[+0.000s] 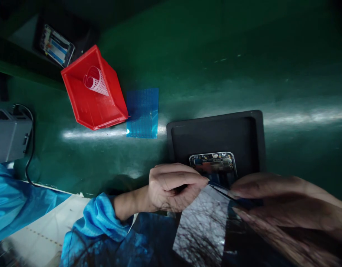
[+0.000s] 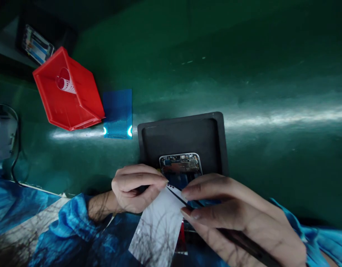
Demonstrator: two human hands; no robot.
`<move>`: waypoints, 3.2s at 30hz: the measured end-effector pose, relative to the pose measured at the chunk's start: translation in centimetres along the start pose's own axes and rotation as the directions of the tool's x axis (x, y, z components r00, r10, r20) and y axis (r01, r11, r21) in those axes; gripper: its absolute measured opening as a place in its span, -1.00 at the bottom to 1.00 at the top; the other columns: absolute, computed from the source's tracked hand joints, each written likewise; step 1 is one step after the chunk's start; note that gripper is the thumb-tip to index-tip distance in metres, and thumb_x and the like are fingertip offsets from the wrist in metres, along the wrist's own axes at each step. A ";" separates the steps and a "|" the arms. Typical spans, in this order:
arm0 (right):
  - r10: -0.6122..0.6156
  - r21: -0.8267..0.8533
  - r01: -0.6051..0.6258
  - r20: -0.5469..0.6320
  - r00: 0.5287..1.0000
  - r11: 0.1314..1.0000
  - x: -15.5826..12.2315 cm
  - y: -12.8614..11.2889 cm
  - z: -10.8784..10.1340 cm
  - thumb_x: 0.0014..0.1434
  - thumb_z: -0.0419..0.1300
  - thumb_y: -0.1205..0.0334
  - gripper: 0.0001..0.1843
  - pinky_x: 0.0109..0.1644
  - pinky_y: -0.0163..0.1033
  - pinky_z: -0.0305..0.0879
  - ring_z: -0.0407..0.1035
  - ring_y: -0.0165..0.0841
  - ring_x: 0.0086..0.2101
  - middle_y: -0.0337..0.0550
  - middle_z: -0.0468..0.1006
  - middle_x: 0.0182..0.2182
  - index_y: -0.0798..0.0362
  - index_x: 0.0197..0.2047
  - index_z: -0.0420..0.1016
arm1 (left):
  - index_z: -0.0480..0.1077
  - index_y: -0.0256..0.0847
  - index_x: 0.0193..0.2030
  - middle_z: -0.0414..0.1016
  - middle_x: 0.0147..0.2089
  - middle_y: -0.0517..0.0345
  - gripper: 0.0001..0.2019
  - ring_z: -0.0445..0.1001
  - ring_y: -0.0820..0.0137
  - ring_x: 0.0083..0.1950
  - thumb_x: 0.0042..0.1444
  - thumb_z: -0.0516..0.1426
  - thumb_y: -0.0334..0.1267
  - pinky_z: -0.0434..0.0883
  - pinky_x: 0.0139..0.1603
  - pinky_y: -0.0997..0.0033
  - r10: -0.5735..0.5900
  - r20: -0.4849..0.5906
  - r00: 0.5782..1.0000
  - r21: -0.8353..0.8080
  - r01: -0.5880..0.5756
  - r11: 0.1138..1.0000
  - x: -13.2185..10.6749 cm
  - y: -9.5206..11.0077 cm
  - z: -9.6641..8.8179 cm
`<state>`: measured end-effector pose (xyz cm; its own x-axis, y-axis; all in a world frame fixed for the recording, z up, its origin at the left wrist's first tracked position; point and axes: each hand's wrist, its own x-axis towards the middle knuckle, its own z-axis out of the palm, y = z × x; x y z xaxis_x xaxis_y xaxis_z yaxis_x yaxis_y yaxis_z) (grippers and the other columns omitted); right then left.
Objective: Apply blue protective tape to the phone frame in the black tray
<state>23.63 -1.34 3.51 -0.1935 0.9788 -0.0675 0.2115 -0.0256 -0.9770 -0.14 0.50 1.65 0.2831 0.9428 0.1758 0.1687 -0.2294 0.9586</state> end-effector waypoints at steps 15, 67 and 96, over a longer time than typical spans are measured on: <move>-0.009 0.118 -0.001 0.087 0.996 0.993 0.8 0.7 -0.5 0.38 0.34 -0.14 -0.83 -0.23 -0.24 0.75 0.75 -0.21 -0.33 -0.15 0.81 -0.33 -0.35 -0.22 0.72 | 0.65 -0.29 -0.20 0.82 -0.24 -0.04 -0.96 0.80 0.38 -0.30 0.28 0.38 -0.38 0.73 -0.19 0.65 0.061 -0.004 0.998 -0.002 -0.061 0.998 -0.2 -0.5 0.5; 0.318 0.288 -0.297 -0.027 0.948 0.910 2.1 0.3 0.5 0.03 0.62 0.13 -0.76 -0.43 -0.40 0.66 0.61 -0.37 -0.57 -0.31 0.76 -0.43 -0.21 -0.47 0.64 | 0.60 -0.25 -0.14 0.81 -0.23 0.05 -0.94 0.80 0.43 -0.30 0.39 0.28 -0.34 0.75 -0.14 0.60 0.161 0.020 0.987 0.153 -0.162 0.975 -0.2 -0.6 0.4; 0.305 0.201 -0.281 -0.102 0.947 0.938 2.8 -0.3 0.9 -0.02 0.63 0.13 -0.74 -0.41 -0.45 0.65 0.68 -0.36 -0.50 -0.32 0.75 -0.51 -0.22 -0.51 0.62 | 0.55 -0.21 -0.09 0.79 -0.22 0.09 -0.91 0.80 0.39 -0.30 0.46 0.21 -0.29 0.79 -0.15 0.53 0.214 0.089 0.973 0.213 -0.228 0.950 -0.6 -0.8 0.0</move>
<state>22.14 1.19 3.45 -0.0208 0.9396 -0.3416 0.0601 -0.3399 -0.9385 -0.39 0.11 0.78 0.3957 0.8466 0.3558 0.2968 -0.4845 0.8229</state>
